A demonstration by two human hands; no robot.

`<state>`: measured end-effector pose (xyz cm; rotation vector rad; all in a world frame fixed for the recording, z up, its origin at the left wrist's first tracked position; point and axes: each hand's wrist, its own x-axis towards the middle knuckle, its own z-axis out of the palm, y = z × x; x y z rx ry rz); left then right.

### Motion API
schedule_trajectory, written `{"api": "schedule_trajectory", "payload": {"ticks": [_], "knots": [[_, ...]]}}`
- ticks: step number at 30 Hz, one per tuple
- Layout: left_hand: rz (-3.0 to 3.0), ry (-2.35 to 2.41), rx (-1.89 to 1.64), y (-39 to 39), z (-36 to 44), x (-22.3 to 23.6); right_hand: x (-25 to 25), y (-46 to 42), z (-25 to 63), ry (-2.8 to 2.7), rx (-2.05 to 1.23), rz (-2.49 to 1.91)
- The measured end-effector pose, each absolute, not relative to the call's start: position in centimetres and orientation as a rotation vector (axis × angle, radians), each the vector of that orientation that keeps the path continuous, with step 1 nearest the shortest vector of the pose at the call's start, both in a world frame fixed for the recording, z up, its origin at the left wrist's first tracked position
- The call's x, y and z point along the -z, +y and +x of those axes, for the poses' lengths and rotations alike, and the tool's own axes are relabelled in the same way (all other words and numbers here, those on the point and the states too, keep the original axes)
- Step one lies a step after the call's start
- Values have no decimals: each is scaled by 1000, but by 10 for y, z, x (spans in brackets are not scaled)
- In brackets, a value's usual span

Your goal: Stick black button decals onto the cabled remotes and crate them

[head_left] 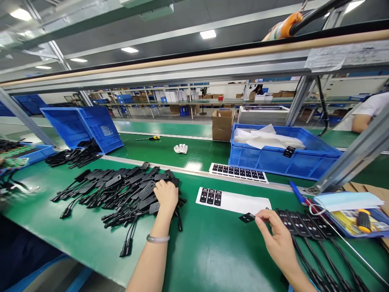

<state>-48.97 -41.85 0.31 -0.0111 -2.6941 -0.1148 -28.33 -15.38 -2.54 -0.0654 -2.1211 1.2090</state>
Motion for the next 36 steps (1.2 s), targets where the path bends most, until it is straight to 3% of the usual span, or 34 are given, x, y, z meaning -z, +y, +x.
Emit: {"api": "schedule_trajectory", "payload": {"ticks": [10,18,24,27,36], "knots": [[-590,-2500,852,-378,-454,-12,25,-156,-287,-1911,-1539,-195],[-873,-2450,2656,-327,-383,2,32,-153,-284,-1799,-1819,-241],[-633,-2194,3383,-314,-355,9,27,-154,-283,-1764,-1895,-276],[-484,-2084,3567,-313,-347,9,23,-156,-281,-1792,-1876,-300],[-741,-2213,3501,-311,-341,17,15,-165,-281,-2016,-1720,-358]]}}
